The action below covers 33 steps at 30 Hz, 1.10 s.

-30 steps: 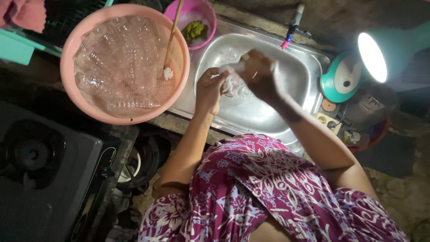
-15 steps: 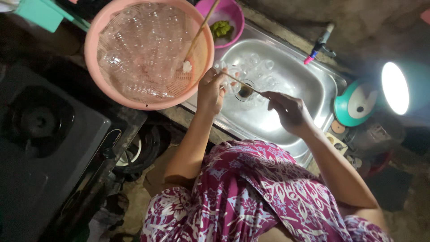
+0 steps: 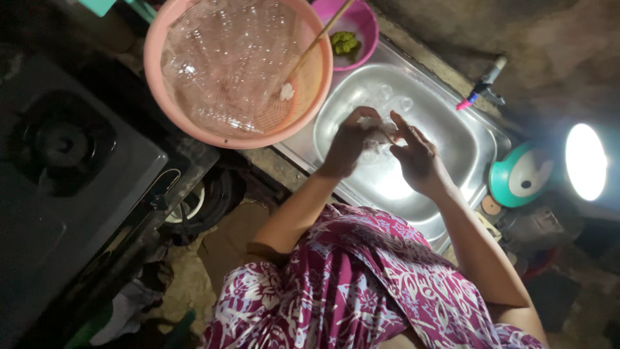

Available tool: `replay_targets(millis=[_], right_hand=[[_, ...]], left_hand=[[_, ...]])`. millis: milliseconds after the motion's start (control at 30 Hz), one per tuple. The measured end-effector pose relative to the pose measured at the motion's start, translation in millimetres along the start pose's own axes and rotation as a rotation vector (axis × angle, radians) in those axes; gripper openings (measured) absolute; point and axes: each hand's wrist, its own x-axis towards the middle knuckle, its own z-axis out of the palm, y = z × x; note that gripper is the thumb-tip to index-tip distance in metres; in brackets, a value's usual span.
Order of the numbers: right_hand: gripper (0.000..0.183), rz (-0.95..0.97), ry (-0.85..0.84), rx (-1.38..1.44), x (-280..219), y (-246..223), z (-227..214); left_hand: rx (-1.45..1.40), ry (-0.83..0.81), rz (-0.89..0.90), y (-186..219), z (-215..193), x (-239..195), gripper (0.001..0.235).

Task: The person cleans the inside of clear plastic cups using a long thin stick with a white tip. They scrub the interior of each cup, rinse it under running water, and place the cleaned cups into a pink colander. The process is repeated for multiple cups.

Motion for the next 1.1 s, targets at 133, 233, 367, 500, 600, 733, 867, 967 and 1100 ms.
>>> replay_targets(millis=[133,233,367,500,600,733,867,967,1100], right_hand=[[0.053,-0.358,-0.007,-0.26,18.8,1.1,1.1],[0.052,-0.266,-0.018,-0.178,23.2,4.1,2.4],[0.049,-0.225,0.06,-0.215,27.4,4.9,4.5],[0.051,-0.208,0.069,-0.203,32.2,8.6,1.7],[0.047,-0.171,0.081,-0.209,41.2,12.1,2.6],[0.041,0.143,0.037,0.139,62.9,25.6,3.4],[0.043,0.112,0.158,0.338,103.6,57.1,-2.6],[0.05,-0.048,0.327,0.253,143.6,66.6,-4.0],[0.045,0.017,0.5,0.145,181.6,32.0,-22.0]], left_hand=[[-0.233,-0.103,-0.085,-7.9,-16.9,8.4,0.016],[-0.176,-0.244,-0.102,5.0,-34.8,16.5,0.016],[0.305,-0.008,-0.113,29.3,-49.5,43.4,0.018],[0.957,0.325,0.498,41.1,-64.2,80.3,0.021],[1.23,0.509,0.647,44.5,-71.3,132.7,0.029],[1.474,0.467,0.949,44.9,-90.7,194.3,0.053],[1.675,0.443,0.623,37.7,-110.7,232.2,0.033],[1.598,0.42,0.552,46.7,-110.8,229.5,0.012],[1.32,0.439,0.95,87.3,-71.4,186.7,0.018]])
